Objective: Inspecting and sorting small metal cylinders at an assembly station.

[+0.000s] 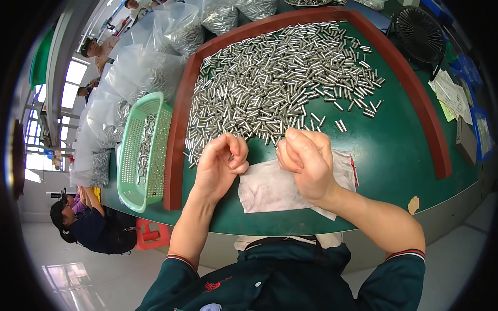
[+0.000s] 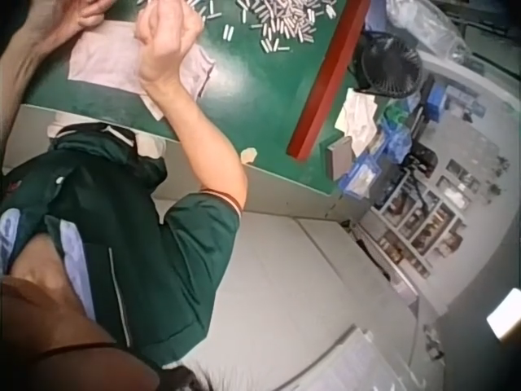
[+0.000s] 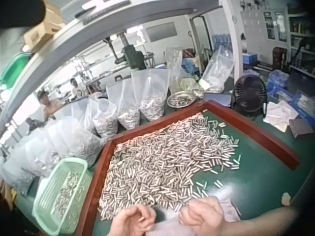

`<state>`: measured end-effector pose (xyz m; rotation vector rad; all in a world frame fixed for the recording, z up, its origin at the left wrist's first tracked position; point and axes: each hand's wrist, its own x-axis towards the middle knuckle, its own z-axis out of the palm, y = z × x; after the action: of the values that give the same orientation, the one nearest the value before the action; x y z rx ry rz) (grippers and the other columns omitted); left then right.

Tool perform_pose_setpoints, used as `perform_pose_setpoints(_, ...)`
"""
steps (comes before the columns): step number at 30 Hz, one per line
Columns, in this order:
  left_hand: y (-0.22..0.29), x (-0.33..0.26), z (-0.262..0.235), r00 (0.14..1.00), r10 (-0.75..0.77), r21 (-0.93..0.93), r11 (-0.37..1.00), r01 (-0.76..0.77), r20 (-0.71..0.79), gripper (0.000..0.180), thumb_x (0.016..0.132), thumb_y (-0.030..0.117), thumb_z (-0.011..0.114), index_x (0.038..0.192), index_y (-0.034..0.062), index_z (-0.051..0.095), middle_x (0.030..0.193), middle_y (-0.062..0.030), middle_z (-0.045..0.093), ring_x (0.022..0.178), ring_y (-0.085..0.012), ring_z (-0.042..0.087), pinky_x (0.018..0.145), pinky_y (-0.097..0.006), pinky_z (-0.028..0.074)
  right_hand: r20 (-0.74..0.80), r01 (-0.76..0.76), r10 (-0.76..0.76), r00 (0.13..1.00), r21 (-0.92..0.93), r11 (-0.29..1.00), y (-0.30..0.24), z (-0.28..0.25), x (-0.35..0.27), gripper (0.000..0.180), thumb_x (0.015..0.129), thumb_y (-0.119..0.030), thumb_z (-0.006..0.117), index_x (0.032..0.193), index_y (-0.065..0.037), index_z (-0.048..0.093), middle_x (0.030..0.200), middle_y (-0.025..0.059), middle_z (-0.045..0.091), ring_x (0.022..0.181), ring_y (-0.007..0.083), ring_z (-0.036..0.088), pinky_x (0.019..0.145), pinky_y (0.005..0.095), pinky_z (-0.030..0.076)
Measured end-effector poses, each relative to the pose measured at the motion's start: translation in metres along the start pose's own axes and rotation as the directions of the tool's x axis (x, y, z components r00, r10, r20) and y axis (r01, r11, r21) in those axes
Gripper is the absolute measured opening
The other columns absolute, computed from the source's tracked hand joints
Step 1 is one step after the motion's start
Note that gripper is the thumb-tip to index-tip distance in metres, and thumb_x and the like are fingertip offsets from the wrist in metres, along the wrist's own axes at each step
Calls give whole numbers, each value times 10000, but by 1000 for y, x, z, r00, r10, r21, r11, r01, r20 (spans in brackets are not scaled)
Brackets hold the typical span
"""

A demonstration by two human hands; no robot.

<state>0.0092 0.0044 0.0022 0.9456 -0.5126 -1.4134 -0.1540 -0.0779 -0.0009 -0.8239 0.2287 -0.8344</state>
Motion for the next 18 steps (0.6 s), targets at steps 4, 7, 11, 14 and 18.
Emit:
perform_pose_setpoints(4, -12, 4, 12, 944, 327, 831, 539, -142, -51, 75, 727, 46, 618, 697, 16, 555, 508, 48, 381, 461, -25, 306, 422, -191, 254, 0, -14, 14, 1000, 18, 1000, 0, 0, -1, 411, 866, -166, 365, 479, -98, 247, 416, -16, 266, 404, 72, 205, 412, 239, 192)
perform_pose_setpoints(7, -21, 11, 18, 854, 493, 982, -6, -188, 167, 159, 660, 148, 681, 716, 31, 588, 515, -63, 479, 426, -156, 446, 409, -295, 352, -3, -9, 9, 1000, 18, 1000, 0, -1, 0, 407, 866, -164, 364, 481, -99, 251, 416, -17, 266, 405, 71, 205, 412, 240, 193)
perform_pose_setpoints(11, -28, 18, 14, 808, 542, 972, -88, -219, 231, 132, 643, 98, 692, 713, 26, 606, 468, -47, 436, 395, -140, 392, 384, -285, 321, 0, -9, 9, 1000, 19, 1000, 1, 0, -1, 406, 866, -166, 366, 483, -99, 252, 416, -18, 269, 405, 70, 203, 413, 239, 194)
perform_pose_setpoints(14, -26, 17, 13, 813, 542, 976, -94, -195, 214, 102, 645, 81, 671, 699, 26, 603, 453, -48, 428, 379, -154, 392, 381, -295, 322, -9, -13, 13, 1000, 20, 1000, 1, 1, -1, 407, 865, -170, 372, 483, -101, 248, 418, -20, 269, 403, 68, 202, 413, 238, 195)
perform_pose_setpoints(18, -15, 10, 18, 900, 420, 983, 80, -168, 119, 67, 646, 44, 631, 700, 19, 599, 430, 8, 312, 388, -67, 301, 380, -242, 270, -23, -3, 2, 1000, -21, 1000, 1, -1, 0, 404, 862, -181, 363, 482, -114, 243, 407, -22, 255, 388, 72, 180, 403, 241, 188)
